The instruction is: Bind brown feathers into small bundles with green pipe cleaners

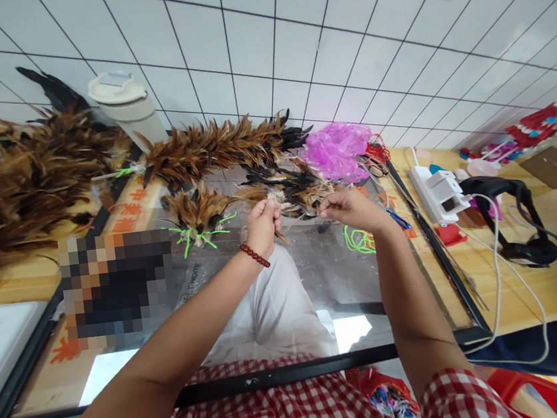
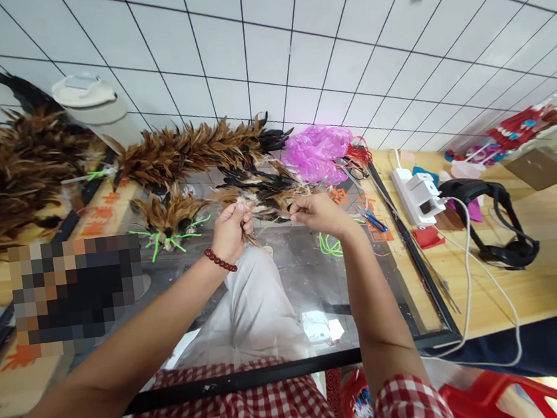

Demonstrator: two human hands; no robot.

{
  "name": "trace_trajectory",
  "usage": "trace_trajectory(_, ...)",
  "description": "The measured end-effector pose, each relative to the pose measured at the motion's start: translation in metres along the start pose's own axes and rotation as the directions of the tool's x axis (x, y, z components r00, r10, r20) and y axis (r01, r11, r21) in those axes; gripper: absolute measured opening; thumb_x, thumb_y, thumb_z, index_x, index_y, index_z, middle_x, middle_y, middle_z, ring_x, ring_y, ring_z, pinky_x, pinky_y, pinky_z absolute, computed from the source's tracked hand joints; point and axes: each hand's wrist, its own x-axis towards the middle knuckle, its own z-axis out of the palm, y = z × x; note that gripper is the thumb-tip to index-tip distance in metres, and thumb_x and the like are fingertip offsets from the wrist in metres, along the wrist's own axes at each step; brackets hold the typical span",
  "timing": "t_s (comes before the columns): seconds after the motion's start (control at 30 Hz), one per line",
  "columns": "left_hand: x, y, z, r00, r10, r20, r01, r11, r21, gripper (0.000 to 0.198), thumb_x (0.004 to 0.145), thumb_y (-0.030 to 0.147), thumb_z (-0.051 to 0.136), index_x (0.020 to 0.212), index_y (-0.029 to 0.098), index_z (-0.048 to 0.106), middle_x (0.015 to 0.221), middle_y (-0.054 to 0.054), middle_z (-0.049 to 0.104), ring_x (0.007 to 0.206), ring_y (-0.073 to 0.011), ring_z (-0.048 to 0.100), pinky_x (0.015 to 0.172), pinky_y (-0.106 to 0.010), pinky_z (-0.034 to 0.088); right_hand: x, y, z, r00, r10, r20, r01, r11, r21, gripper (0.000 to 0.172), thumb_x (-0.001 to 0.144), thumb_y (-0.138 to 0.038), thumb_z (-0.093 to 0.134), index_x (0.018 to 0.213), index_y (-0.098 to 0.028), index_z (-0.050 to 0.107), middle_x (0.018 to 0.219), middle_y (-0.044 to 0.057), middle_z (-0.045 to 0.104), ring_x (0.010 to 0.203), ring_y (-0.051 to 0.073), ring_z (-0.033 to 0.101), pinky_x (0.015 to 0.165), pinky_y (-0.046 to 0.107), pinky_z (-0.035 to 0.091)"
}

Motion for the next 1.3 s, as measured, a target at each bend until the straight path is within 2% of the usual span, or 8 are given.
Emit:
trace_trajectory(0.2,-0.001,-0.003,0.002,1.0,0.021,0.011,-0.022,0.989,0.145,0.023,0.081,0.03,0.062,0.066,0.014,0.055,0.059,0.003,0.053,0.047,-0.0047,0.049,0.041,-0.015,0.036,0.007,-0.005,0.011,0.987,-0.144,0.068,0.151,0.98,-0.125,0.018,0.081,-0.016,0.053,0.079,-0.015,0.07,0.077,0.004,0.068,0.072,0.014,0.059,0.07,0.025,0.041)
trace_trajectory(0.33,-0.007,-0.004,0.005,0.986,-0.052,0.161,0.002,0.955,0.297,0.024,0.076,0.032,0.067,0.065,0.013,0.059,0.069,-0.002,0.064,0.061,-0.0093,0.06,0.052,-0.018,0.046,0.011,-0.02,0.021,0.977,-0.195,-0.08,0.18,0.969,-0.167,0.017,0.08,-0.011,0.054,0.085,-0.016,0.069,0.079,0.004,0.068,0.076,0.015,0.059,0.073,0.026,0.042)
trace_trajectory(0.43,-0.011,-0.005,0.006,0.959,-0.113,0.261,0.024,0.947,0.321,0.025,0.077,0.034,0.067,0.065,0.013,0.061,0.062,-0.001,0.062,0.056,-0.0088,0.058,0.054,-0.019,0.047,0.011,-0.025,0.023,0.968,-0.161,-0.192,0.151,0.986,-0.066,0.017,0.08,-0.012,0.056,0.091,-0.017,0.068,0.079,0.003,0.067,0.073,0.014,0.059,0.071,0.025,0.044)
trace_trajectory(0.6,-0.011,-0.003,0.006,0.971,0.02,0.238,-0.086,0.96,0.267,0.025,0.08,0.032,0.064,0.064,0.013,0.059,0.057,0.0,0.06,0.053,-0.0074,0.055,0.056,-0.019,0.046,0.009,-0.016,0.02,0.962,-0.05,-0.268,0.098,0.98,0.17,0.038,0.074,-0.025,0.068,0.111,-0.016,0.062,0.088,0.004,0.065,0.07,0.012,0.056,0.066,0.025,0.045)
trace_trajectory(0.8,-0.012,0.0,0.007,0.975,0.045,0.219,-0.102,0.96,0.259,0.026,0.08,0.033,0.064,0.063,0.014,0.059,0.057,0.0,0.059,0.053,-0.0076,0.055,0.056,-0.02,0.046,0.01,-0.008,0.021,0.977,0.085,-0.194,-0.017,0.944,0.328,0.024,0.077,-0.034,0.064,0.088,-0.013,0.066,0.08,0.004,0.064,0.068,0.013,0.055,0.063,0.027,0.043)
trace_trajectory(1.07,-0.008,-0.006,0.005,0.987,0.035,0.156,-0.075,0.964,0.256,0.028,0.078,0.036,0.066,0.062,0.014,0.059,0.066,-0.002,0.064,0.062,-0.0098,0.06,0.059,-0.02,0.048,0.009,-0.014,0.014,0.986,-0.096,-0.137,0.089,0.995,-0.051,0.015,0.085,-0.021,0.048,0.078,-0.016,0.061,0.074,0.002,0.062,0.07,0.013,0.054,0.068,0.025,0.039)
trace_trajectory(1.17,-0.008,-0.007,0.006,0.994,0.001,0.112,-0.03,0.965,0.262,0.026,0.079,0.033,0.064,0.062,0.014,0.059,0.075,-0.003,0.068,0.068,-0.0107,0.063,0.062,-0.021,0.049,0.008,-0.022,0.013,0.984,-0.176,-0.036,0.165,0.963,-0.211,0.017,0.087,-0.017,0.044,0.084,-0.016,0.061,0.083,0.006,0.064,0.079,0.016,0.056,0.074,0.027,0.04)
trace_trajectory(1.3,-0.012,-0.005,0.008,0.975,-0.128,0.18,0.069,0.951,0.302,0.026,0.08,0.037,0.063,0.068,0.014,0.059,0.066,-0.003,0.066,0.053,-0.0103,0.06,0.051,-0.021,0.046,0.009,-0.035,0.018,0.984,-0.159,-0.082,0.096,0.857,-0.506,0.018,0.089,-0.017,0.044,0.09,-0.016,0.062,0.09,0.009,0.064,0.086,0.021,0.055,0.076,0.03,0.036)
